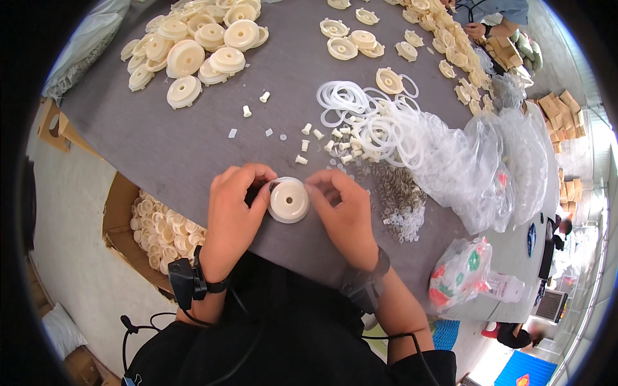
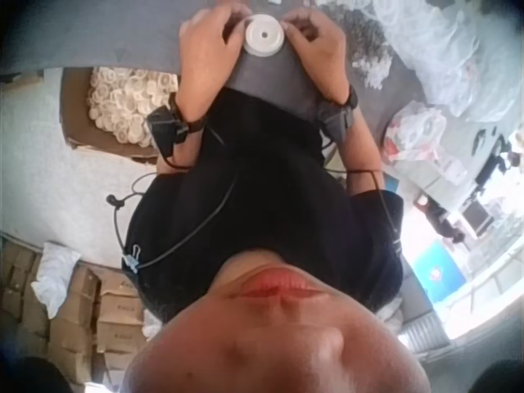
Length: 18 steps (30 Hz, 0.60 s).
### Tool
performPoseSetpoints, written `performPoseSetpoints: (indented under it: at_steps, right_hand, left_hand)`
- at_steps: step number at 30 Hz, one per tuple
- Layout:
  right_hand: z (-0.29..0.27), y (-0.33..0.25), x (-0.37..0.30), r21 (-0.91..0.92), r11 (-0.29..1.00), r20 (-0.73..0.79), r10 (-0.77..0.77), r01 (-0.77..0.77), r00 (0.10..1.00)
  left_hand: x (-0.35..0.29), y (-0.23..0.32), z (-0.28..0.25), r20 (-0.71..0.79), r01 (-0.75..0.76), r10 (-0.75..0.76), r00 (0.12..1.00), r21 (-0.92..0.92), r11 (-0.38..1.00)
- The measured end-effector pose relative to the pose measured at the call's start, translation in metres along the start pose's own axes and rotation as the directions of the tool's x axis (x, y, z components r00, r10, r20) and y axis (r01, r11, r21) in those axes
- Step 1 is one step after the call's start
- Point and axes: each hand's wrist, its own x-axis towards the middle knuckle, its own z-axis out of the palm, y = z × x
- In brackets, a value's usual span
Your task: Assembling small plastic mechanical components by inserting rings and springs into circular bases.
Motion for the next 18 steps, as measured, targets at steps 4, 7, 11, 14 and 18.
performPoseSetpoints:
  at_steps: [4,7,11,14,18]
  right_hand:
    - [0.0,-0.002,0.0,0.009,1.0,-0.002,0.013,-0.013,1.0]
    - [0.0019,-0.0041,0.0,0.014,1.0,0.003,0.022,-0.022,1.0]
    - [0.0023,-0.0051,-0.0006,0.038,0.999,-0.005,-0.002,0.003,1.0]
    - [0.0018,-0.0044,-0.0011,0.065,0.998,0.008,0.014,-0.015,1.0]
    - [0.0005,-0.0028,-0.0007,0.057,0.998,-0.006,0.032,-0.032,0.999]
  left_hand:
    - [0.0001,-0.0005,0.0003,-0.022,0.011,-0.012,1.0,-0.012,1.0]
    - [-0.0008,-0.0017,-0.0003,-0.032,0.009,-0.009,0.999,-0.001,1.0]
    - [0.0002,-0.0034,0.0,-0.025,-0.063,0.064,0.998,0.049,0.997]
    - [-0.0009,-0.0027,0.0014,-0.032,-0.082,0.084,0.996,0.07,0.994]
    - [-0.001,-0.0011,0.0019,-0.027,-0.083,0.085,0.996,0.063,0.995]
